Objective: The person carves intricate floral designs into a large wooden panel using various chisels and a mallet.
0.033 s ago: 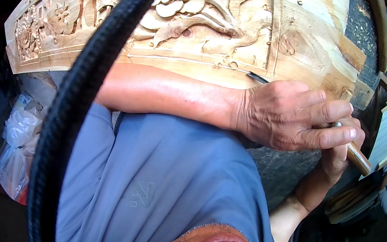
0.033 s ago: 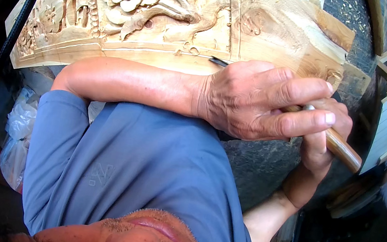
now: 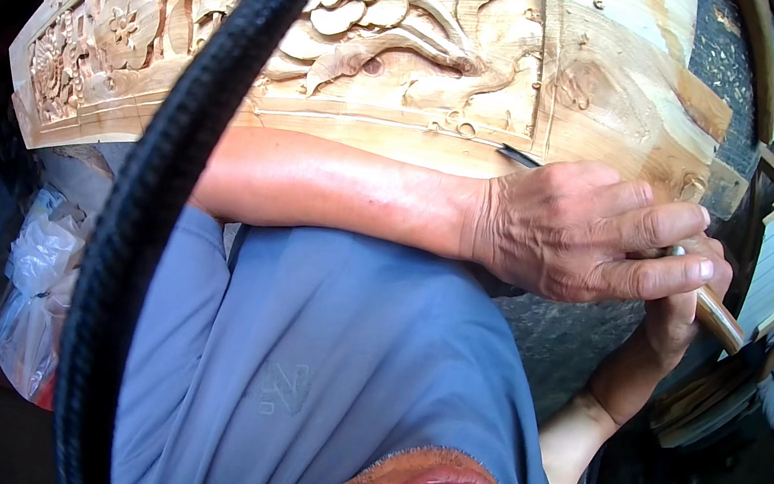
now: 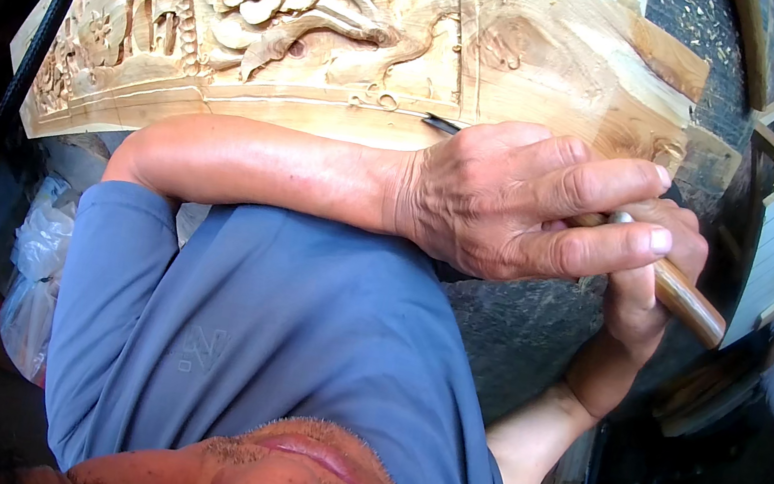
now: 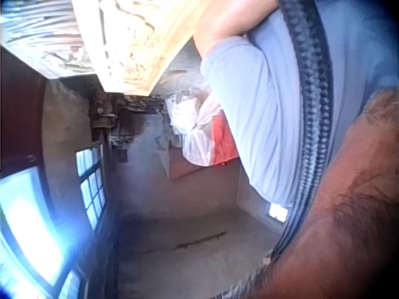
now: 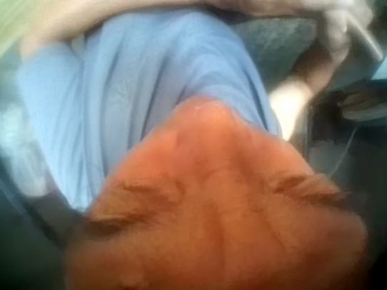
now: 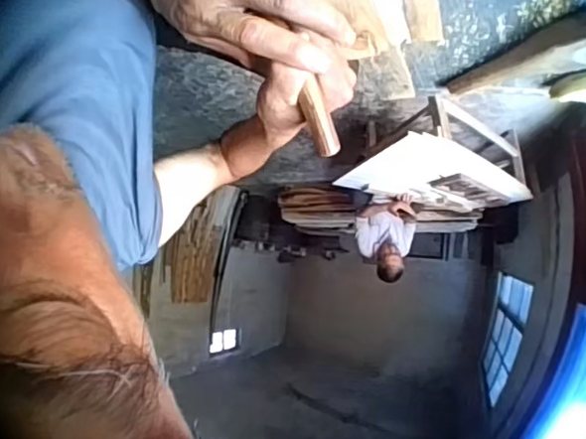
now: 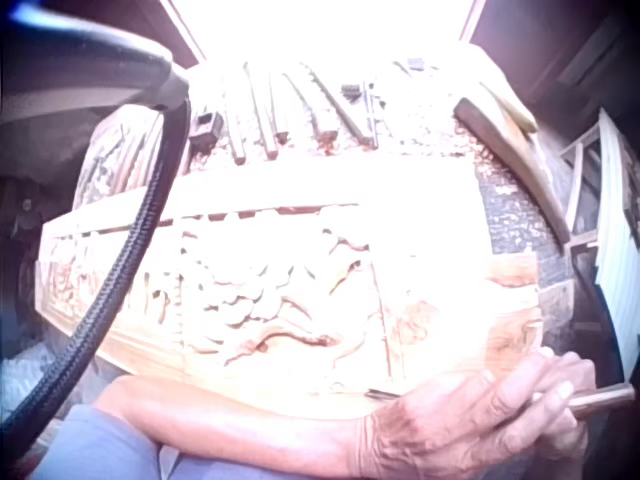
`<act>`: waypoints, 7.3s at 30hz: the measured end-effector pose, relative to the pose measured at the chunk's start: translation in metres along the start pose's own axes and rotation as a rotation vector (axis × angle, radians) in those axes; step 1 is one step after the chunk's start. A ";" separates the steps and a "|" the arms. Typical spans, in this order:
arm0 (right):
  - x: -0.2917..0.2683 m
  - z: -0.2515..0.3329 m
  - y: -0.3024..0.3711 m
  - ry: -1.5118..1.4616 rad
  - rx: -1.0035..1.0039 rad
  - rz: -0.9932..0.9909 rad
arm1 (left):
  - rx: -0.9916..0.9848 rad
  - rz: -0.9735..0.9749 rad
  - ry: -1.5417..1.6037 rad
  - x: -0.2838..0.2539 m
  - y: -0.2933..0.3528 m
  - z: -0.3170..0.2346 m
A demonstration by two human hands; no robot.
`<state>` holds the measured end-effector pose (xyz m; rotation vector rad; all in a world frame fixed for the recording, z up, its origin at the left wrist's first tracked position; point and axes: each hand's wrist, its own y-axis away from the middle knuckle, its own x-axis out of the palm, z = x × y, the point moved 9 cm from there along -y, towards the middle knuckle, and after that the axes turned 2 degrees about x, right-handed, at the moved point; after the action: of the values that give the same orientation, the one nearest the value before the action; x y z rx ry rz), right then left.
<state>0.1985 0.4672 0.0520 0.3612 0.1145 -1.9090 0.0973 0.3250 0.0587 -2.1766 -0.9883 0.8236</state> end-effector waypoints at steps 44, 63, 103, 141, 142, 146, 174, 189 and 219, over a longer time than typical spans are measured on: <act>0.023 -0.005 -0.028 0.059 -0.066 0.063 | -0.134 -0.029 0.015 -0.023 -0.006 0.010; 0.009 0.002 -0.005 0.003 0.193 -0.091 | -0.052 0.026 0.147 -0.019 -0.009 0.013; 0.050 0.003 -0.016 -0.120 0.225 -0.027 | -0.110 0.173 0.170 -0.045 0.008 0.015; 0.078 0.011 -0.047 -0.055 0.137 0.117 | -0.156 0.048 0.114 -0.066 0.006 0.023; 0.079 0.009 -0.047 -0.058 0.144 0.117 | -0.157 0.041 0.106 -0.067 0.006 0.023; 0.064 0.013 -0.032 -0.008 0.142 0.065 | -0.143 0.043 0.144 -0.066 0.002 0.020; 0.082 -0.026 -0.033 -0.271 0.171 0.056 | -0.117 0.003 -0.014 -0.070 0.007 0.017; 0.051 -0.005 0.033 -0.512 0.090 -0.013 | 0.088 0.302 -0.096 -0.084 0.047 -0.011; 0.227 0.139 -0.034 0.325 -0.624 -0.438 | -0.616 0.841 0.882 -0.151 0.090 0.064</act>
<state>0.0670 0.2407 0.1114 0.2233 1.0511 -2.0999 0.0086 0.1728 -0.0032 -3.0618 0.1984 -0.2534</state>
